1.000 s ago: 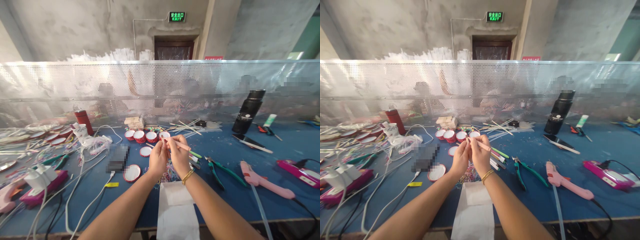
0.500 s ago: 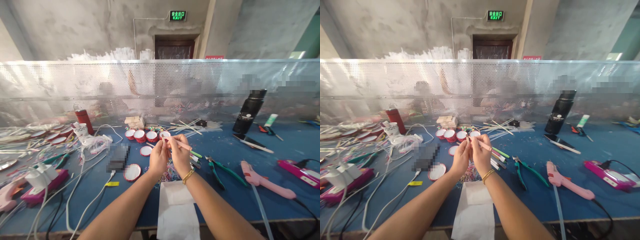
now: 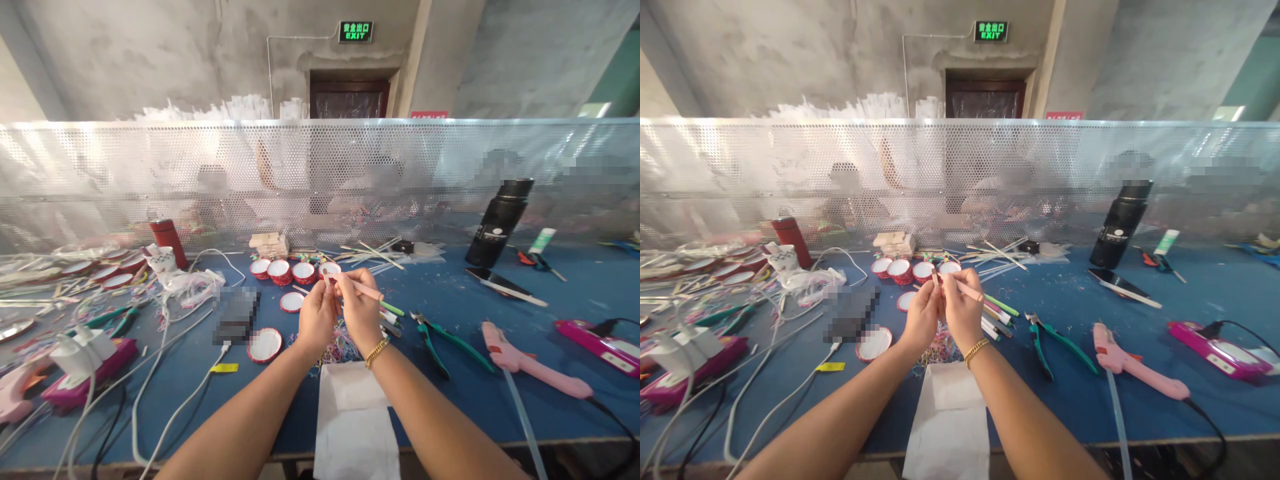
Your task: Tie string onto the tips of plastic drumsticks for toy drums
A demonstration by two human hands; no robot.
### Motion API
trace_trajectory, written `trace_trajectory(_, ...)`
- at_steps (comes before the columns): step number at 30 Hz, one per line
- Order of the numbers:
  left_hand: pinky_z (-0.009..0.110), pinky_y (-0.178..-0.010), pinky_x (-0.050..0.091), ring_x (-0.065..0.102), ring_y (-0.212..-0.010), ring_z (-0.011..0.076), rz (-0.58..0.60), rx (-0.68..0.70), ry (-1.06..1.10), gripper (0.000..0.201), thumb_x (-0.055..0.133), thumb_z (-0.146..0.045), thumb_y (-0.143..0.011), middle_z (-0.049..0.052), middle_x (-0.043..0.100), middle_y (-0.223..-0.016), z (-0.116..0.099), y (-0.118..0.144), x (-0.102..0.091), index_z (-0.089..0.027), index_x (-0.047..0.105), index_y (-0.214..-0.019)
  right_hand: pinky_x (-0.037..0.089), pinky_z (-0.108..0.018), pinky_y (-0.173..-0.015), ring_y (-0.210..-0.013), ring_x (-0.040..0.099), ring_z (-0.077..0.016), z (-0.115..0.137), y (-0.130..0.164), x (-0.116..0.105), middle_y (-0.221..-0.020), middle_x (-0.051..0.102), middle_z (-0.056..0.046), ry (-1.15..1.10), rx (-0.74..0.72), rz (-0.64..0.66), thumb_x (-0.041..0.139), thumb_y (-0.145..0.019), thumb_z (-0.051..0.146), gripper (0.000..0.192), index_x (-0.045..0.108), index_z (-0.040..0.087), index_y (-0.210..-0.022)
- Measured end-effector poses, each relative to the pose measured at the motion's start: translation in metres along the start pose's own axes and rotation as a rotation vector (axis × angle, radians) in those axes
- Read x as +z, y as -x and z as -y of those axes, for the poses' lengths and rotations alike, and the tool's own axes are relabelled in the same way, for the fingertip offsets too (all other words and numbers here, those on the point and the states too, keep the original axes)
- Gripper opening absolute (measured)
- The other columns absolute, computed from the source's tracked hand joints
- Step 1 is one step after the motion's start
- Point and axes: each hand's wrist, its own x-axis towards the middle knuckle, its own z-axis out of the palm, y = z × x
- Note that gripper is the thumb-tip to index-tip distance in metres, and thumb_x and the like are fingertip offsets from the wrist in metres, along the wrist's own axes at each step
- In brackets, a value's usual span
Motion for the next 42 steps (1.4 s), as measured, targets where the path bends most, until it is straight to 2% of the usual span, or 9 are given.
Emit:
trace_trajectory(18, 0.023, -0.050, 0.031, 0.040, -0.051, 0.0099, 0.003, 0.016, -0.008, 0.048, 0.048, -0.064, -0.097, -0.005, 0.048, -0.059, -0.0014, 0.0003, -0.0002, -0.020, 0.052, -0.078, 0.052, -0.030, -0.061, -0.064, 0.064, -0.0167, 0.0009, 0.0004, 0.0000, -0.069, 0.064, 0.002, 0.002, 0.003, -0.003, 0.064, -0.090, 0.044, 0.025, 0.053, 0.024, -0.081)
trace_trajectory(25, 0.023, -0.054, 0.032, 0.042, -0.059, 0.0115, -0.024, 0.030, -0.091, 0.045, 0.050, -0.061, -0.097, -0.003, 0.052, -0.065, 0.0022, -0.0010, -0.0027, -0.020, 0.054, -0.079, 0.052, -0.030, -0.062, -0.066, 0.064, -0.0166, 0.0022, 0.0013, 0.0012, -0.070, 0.063, 0.002, 0.014, -0.016, 0.015, 0.065, -0.090, 0.045, 0.027, 0.054, 0.023, -0.078)
trace_trajectory(32, 0.023, -0.053, 0.031, 0.041, -0.057, 0.0110, -0.005, 0.028, -0.102, 0.043, 0.047, -0.058, -0.099, -0.004, 0.050, -0.064, 0.0050, -0.0008, -0.0027, -0.020, 0.052, -0.079, 0.051, -0.029, -0.061, -0.064, 0.062, -0.0161, 0.0012, 0.0010, 0.0010, -0.068, 0.062, 0.003, 0.002, -0.011, -0.013, 0.064, -0.090, 0.044, 0.025, 0.053, 0.024, -0.080)
trace_trajectory(42, 0.024, -0.055, 0.031, 0.043, -0.062, 0.0126, -0.030, 0.017, -0.102, 0.043, 0.052, -0.060, -0.096, -0.002, 0.051, -0.067, 0.0058, -0.0019, -0.0035, -0.020, 0.054, -0.079, 0.052, -0.029, -0.061, -0.066, 0.064, -0.0165, 0.0021, 0.0018, 0.0019, -0.070, 0.064, 0.001, 0.000, -0.015, 0.004, 0.065, -0.090, 0.046, 0.027, 0.056, 0.023, -0.080)
